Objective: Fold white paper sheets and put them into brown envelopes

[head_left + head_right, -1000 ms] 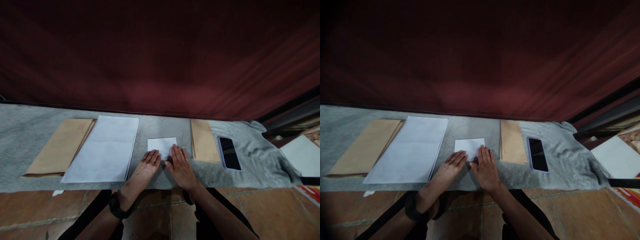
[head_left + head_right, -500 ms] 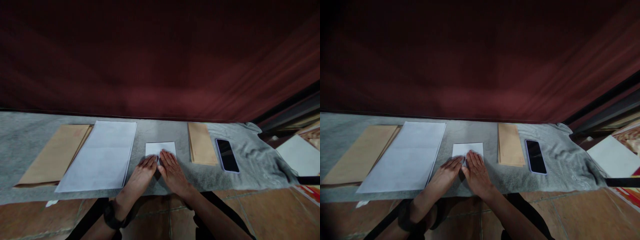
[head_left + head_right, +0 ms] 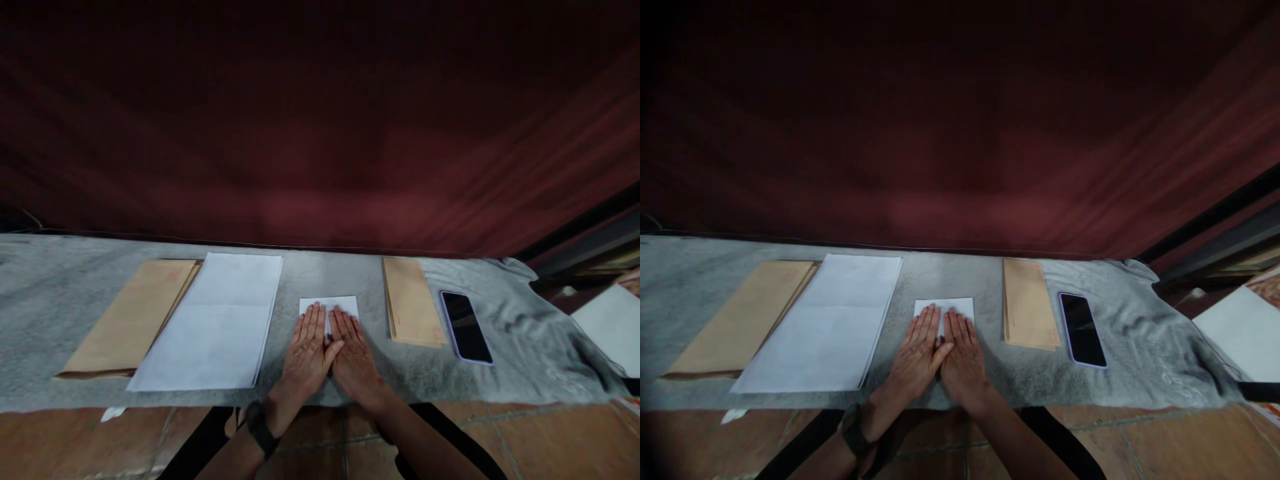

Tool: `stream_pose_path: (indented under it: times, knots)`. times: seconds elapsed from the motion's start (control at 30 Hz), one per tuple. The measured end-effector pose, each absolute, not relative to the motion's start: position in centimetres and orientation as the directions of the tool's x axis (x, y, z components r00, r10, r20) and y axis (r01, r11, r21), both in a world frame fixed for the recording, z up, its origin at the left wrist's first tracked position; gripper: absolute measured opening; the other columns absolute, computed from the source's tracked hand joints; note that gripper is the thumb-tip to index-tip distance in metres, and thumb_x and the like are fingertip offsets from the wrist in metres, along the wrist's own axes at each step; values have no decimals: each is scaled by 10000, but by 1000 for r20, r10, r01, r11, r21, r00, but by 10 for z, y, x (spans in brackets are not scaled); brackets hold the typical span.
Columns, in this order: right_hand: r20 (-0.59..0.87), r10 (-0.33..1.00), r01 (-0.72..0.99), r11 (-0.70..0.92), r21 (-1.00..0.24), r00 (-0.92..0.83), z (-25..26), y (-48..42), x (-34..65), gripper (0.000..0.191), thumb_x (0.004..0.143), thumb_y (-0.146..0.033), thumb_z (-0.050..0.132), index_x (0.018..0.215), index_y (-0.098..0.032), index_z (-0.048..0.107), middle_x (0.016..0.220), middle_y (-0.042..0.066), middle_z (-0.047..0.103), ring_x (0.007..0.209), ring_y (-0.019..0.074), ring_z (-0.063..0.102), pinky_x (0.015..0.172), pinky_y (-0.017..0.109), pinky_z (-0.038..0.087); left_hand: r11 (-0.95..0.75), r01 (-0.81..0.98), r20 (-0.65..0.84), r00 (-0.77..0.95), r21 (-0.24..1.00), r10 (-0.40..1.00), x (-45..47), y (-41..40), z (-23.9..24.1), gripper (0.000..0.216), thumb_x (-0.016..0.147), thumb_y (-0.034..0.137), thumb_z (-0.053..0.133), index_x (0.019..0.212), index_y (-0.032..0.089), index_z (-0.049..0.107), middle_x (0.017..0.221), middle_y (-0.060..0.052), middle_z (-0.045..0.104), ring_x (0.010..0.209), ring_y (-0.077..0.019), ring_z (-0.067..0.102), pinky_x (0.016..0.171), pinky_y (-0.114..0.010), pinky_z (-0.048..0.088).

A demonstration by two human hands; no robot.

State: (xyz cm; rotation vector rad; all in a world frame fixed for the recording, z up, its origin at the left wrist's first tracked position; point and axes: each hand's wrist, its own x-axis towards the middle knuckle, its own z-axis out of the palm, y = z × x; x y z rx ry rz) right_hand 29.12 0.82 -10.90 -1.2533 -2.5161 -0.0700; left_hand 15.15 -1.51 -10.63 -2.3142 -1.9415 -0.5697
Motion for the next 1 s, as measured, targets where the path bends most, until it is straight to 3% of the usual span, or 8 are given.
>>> stream_pose_path:
  times: [0.17, 0.47, 0.7, 0.83, 1.0]
  knots:
    - [302, 820, 829, 542, -136, -486, -112, 11, 307, 609, 1057, -336, 367, 1587, -54, 265, 1611, 180, 354, 1498, 291, 334, 1212, 501, 308, -177, 972, 315, 121, 157, 941, 141, -17, -104, 734, 1022, 496, 408, 1559, 14, 269, 1593, -251, 359, 1517, -326, 287, 1199, -522, 351]
    - [269, 883, 878, 440, -189, -385, -101, 23, 318, 606, 1079, -396, 283, 1562, -34, 327, 1586, 209, 394, 1492, 307, 344, 1212, 522, 282, -83, 984, 332, 26, 160, 943, 143, -10, -100, 600, 1035, 321, 360, 1560, 37, 298, 1566, -234, 417, 1488, -323, 356, 1192, -544, 349]
    - [143, 887, 826, 461, -324, -439, -80, 40, 289, 573, 1086, -378, 202, 1569, -110, 351, 1621, 120, 363, 1526, 226, 279, 1244, 445, 264, -243, 961, 314, 193, 129, 930, 174, 6, -103, 657, 971, 164, 369, 1595, 49, 200, 1600, -211, 371, 1520, -283, 294, 1222, -518, 298]
    - [141, 858, 801, 513, -309, -495, -91, 41, 284, 562, 1085, -362, 218, 1588, -128, 307, 1612, 115, 383, 1524, 210, 283, 1235, 441, 291, -261, 959, 298, 219, 108, 929, 173, 8, -110, 673, 955, 159, 397, 1594, 56, 211, 1603, -209, 367, 1520, -284, 295, 1222, -515, 295]
    - [197, 833, 806, 552, -215, -518, -101, 42, 293, 565, 1082, -372, 282, 1567, -88, 341, 1616, 153, 360, 1529, 240, 269, 1239, 465, 269, -161, 984, 232, 139, 76, 963, 164, 9, -106, 605, 955, 113, 308, 1556, 52, 325, 1601, -174, 388, 1519, -245, 299, 1238, -464, 283]
